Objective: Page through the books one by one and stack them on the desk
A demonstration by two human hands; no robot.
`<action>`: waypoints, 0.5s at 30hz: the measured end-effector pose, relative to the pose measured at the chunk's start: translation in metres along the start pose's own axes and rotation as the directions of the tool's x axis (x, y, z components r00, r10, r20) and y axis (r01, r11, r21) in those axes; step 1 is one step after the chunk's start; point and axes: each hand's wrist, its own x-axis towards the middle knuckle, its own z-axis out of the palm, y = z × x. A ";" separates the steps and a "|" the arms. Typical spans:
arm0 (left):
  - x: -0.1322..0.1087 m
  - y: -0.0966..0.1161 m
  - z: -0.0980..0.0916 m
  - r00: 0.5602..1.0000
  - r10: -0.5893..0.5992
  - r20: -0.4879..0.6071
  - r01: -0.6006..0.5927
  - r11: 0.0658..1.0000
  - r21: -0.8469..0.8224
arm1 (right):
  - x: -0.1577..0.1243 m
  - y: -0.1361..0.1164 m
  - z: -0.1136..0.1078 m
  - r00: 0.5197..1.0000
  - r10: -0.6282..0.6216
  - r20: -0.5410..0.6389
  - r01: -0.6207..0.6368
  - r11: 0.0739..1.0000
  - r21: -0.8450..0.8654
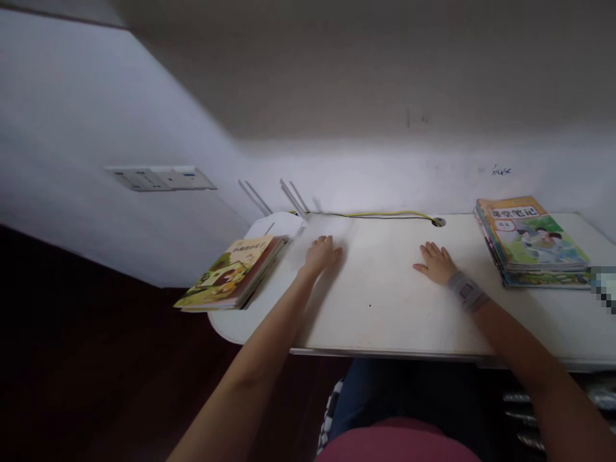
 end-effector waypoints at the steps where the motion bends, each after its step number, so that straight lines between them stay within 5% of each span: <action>1: 0.001 -0.005 0.003 1.000 -0.012 0.023 0.012 1.000 -0.001 | 0.002 0.000 0.002 1.000 -0.007 -0.018 0.006 1.000 -0.010; 7: 0.005 -0.016 0.007 0.997 -0.040 0.059 0.044 0.997 -0.069 | -0.002 0.001 0.007 0.994 -0.058 -0.093 0.051 0.996 -0.073; 15: -0.010 -0.008 -0.022 0.984 -0.168 -0.067 0.151 0.967 -0.204 | -0.001 0.001 0.005 0.988 -0.041 -0.148 0.046 0.998 0.032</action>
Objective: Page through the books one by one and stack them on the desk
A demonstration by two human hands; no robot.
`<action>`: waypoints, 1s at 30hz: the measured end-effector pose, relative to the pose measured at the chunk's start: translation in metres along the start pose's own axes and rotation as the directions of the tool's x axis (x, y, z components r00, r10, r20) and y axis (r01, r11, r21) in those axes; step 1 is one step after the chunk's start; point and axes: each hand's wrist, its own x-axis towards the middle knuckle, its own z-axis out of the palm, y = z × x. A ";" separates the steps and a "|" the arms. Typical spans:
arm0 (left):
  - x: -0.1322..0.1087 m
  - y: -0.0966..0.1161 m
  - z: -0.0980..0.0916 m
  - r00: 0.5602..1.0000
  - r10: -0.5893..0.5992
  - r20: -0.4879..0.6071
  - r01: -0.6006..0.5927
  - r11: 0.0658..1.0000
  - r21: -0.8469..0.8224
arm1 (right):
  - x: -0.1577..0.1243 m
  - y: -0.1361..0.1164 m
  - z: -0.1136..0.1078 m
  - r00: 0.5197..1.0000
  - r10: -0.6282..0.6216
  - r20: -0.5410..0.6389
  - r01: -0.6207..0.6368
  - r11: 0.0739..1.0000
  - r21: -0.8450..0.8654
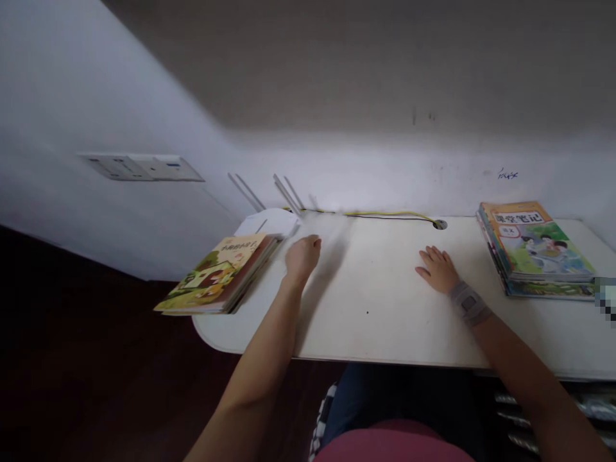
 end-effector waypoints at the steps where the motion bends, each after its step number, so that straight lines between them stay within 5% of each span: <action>1: -0.006 0.009 -0.002 1.000 0.020 -0.008 -0.021 0.999 -0.045 | -0.001 -0.005 -0.001 0.999 0.002 -0.032 0.000 0.998 0.059; 4: -0.032 0.047 -0.005 0.987 0.156 0.032 -0.124 0.878 -0.463 | -0.008 -0.036 -0.003 0.987 -0.027 -0.161 0.075 0.951 0.300; 7: -0.064 0.092 -0.013 0.943 0.320 0.088 -0.078 0.472 -0.878 | -0.016 -0.076 -0.007 0.957 -0.002 -0.291 0.147 0.866 0.477; 10: -0.088 0.120 -0.032 0.913 0.404 0.063 -0.029 0.220 -0.975 | -0.023 -0.094 -0.021 0.902 0.141 -0.408 0.110 0.839 0.533; 13: -0.096 0.120 -0.048 0.931 0.365 -0.023 -0.067 0.108 -0.992 | -0.033 -0.081 -0.049 0.836 0.227 -0.500 0.035 0.887 0.461; 17: -0.089 0.081 -0.041 0.957 0.288 -0.029 -0.104 0.249 -0.963 | -0.066 -0.049 -0.084 0.897 0.059 -0.438 0.000 0.991 0.132; 20: -0.090 0.046 -0.015 0.943 0.316 0.100 -0.098 0.553 -0.828 | -0.096 -0.035 -0.084 0.963 -0.119 -0.242 0.103 0.992 -0.078; 23: -0.101 0.024 0.012 0.929 0.343 0.137 -0.220 0.812 -0.540 | -0.117 -0.028 -0.063 0.981 -0.186 -0.045 0.178 0.974 -0.143; 30: -0.123 0.022 0.031 0.905 0.361 0.224 -0.356 0.932 -0.066 | -0.124 -0.011 -0.033 0.957 -0.235 0.168 0.240 0.971 -0.010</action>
